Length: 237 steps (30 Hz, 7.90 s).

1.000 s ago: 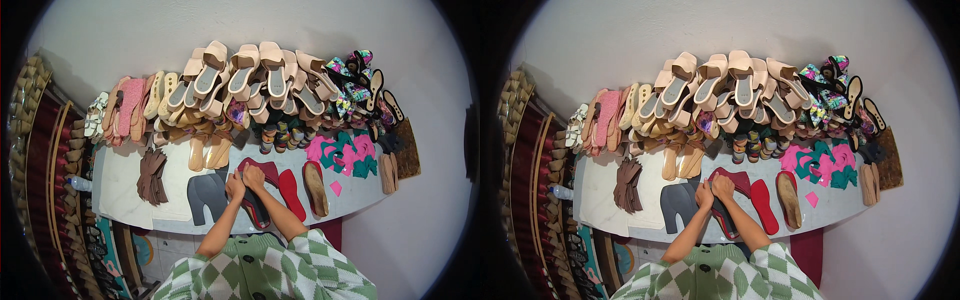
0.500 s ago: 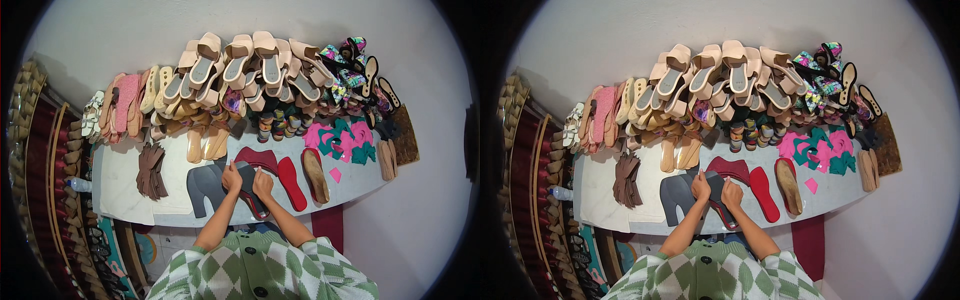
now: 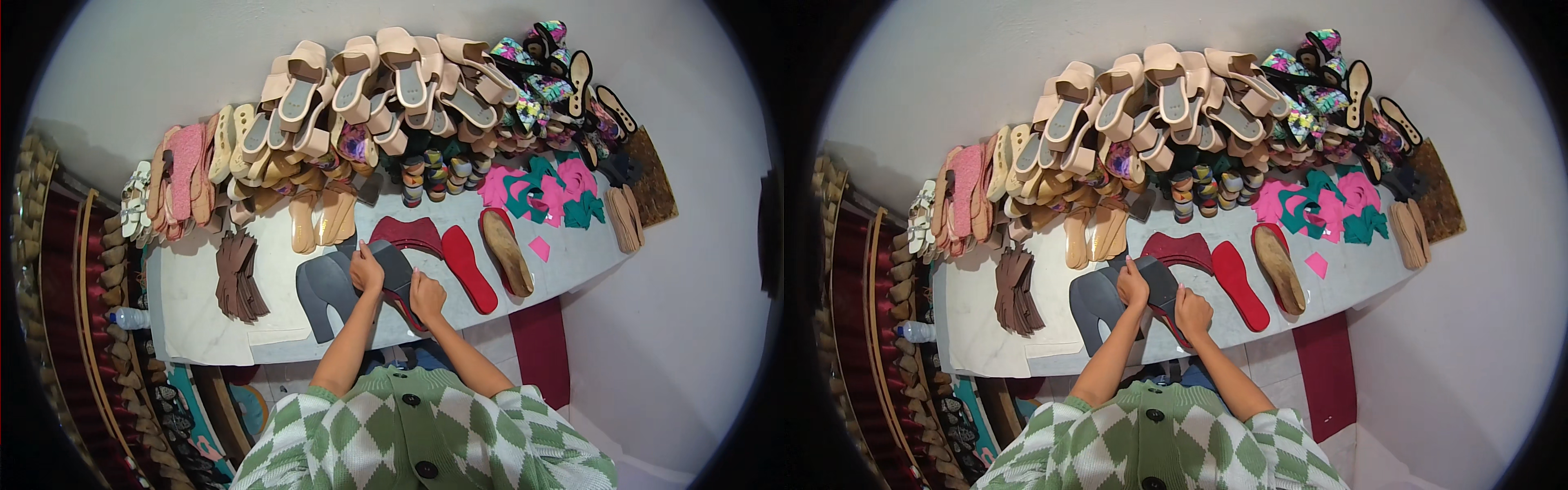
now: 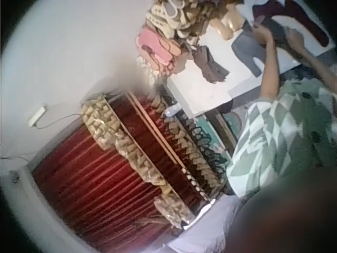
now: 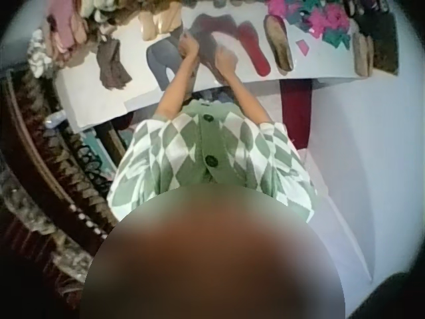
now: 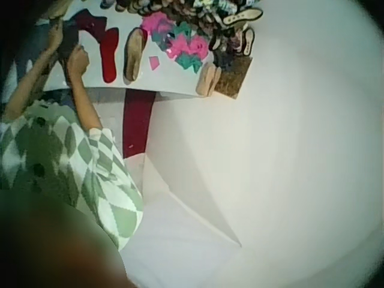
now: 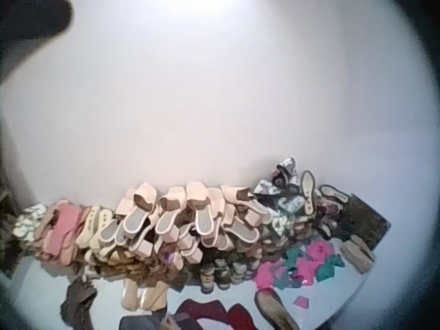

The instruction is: Assembling shoe components by placing fabric uppers onto shoe lasts.

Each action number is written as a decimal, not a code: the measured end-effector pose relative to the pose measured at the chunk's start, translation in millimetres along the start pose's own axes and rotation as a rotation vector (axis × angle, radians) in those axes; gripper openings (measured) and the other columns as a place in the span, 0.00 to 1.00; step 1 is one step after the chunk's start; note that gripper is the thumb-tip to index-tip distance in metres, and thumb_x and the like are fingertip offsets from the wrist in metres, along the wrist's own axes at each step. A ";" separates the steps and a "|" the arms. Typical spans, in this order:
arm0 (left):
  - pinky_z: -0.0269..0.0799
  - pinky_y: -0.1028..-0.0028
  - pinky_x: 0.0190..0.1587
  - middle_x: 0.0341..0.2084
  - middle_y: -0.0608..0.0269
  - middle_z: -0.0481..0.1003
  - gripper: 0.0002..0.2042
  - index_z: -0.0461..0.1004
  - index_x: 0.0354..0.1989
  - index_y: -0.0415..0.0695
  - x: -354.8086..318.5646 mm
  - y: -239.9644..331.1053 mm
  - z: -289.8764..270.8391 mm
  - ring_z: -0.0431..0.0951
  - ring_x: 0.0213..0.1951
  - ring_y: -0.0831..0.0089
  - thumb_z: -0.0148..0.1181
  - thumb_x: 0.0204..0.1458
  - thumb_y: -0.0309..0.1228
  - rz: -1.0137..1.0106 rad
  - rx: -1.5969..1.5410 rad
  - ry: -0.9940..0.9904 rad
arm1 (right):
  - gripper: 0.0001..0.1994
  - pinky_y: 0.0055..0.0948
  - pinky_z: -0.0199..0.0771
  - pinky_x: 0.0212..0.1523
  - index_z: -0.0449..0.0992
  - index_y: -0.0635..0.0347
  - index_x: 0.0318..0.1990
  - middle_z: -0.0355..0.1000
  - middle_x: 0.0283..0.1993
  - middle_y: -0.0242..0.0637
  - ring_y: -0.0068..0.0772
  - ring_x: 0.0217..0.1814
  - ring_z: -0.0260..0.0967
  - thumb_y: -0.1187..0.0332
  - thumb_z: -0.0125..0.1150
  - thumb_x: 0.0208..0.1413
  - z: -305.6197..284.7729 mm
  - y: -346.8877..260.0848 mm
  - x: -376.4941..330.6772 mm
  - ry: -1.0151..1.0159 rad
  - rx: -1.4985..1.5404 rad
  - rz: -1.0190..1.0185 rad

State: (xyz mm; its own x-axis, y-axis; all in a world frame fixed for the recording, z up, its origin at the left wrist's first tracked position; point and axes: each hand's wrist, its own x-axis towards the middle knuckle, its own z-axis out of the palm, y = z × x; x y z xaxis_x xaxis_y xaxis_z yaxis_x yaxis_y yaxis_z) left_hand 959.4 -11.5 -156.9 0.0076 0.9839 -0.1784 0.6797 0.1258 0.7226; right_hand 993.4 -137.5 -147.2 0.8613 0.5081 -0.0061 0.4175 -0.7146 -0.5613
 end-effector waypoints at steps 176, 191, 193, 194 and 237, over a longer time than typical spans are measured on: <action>0.59 0.68 0.39 0.29 0.60 0.73 0.22 0.72 0.35 0.44 -26.5 24.2 -27.6 0.70 0.36 0.65 0.64 0.34 0.46 1.190 0.209 -0.565 | 0.28 0.25 0.69 0.44 0.63 0.59 0.52 0.64 0.48 0.34 0.25 0.47 0.65 0.83 0.62 0.39 -103.3 71.7 74.6 -0.693 0.750 -0.137; 0.58 0.68 0.43 0.34 0.63 0.74 0.24 0.72 0.41 0.47 -29.2 26.7 -28.0 0.69 0.40 0.68 0.63 0.35 0.45 1.179 0.250 -0.613 | 0.29 0.26 0.77 0.37 0.61 0.59 0.52 0.62 0.49 0.35 0.29 0.51 0.63 0.85 0.60 0.38 -105.5 70.6 68.4 -0.677 0.761 -0.166; 0.58 0.68 0.42 0.34 0.63 0.74 0.24 0.72 0.43 0.48 -31.4 27.6 -29.3 0.70 0.39 0.68 0.63 0.35 0.45 1.197 0.233 -0.586 | 0.29 0.26 0.76 0.39 0.62 0.59 0.52 0.61 0.49 0.35 0.29 0.51 0.62 0.85 0.60 0.38 -105.8 70.0 67.3 -0.655 0.719 -0.200; 0.58 0.68 0.42 0.34 0.63 0.74 0.24 0.72 0.43 0.48 -31.3 27.6 -28.4 0.70 0.39 0.68 0.63 0.35 0.45 1.196 0.233 -0.588 | 0.29 0.26 0.76 0.40 0.62 0.59 0.51 0.61 0.49 0.34 0.29 0.52 0.62 0.85 0.60 0.37 -105.5 70.1 67.0 -0.632 0.677 -0.234; 0.69 0.65 0.40 0.40 0.57 0.74 0.35 0.69 0.50 0.53 -15.1 45.6 -7.5 0.74 0.42 0.61 0.55 0.33 0.62 1.088 0.567 -1.105 | 0.29 0.22 0.68 0.38 0.63 0.59 0.49 0.59 0.47 0.36 0.29 0.47 0.62 0.84 0.62 0.34 -106.9 75.0 41.9 -0.462 0.520 -0.398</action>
State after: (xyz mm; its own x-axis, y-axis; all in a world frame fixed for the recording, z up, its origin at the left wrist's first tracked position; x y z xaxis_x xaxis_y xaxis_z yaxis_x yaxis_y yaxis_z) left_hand 984.8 -19.7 -116.2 0.9465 -0.0180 -0.3223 0.1692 -0.8226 0.5429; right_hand 1091.8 -221.3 -101.1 0.4219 0.9067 -0.0023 0.3815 -0.1798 -0.9067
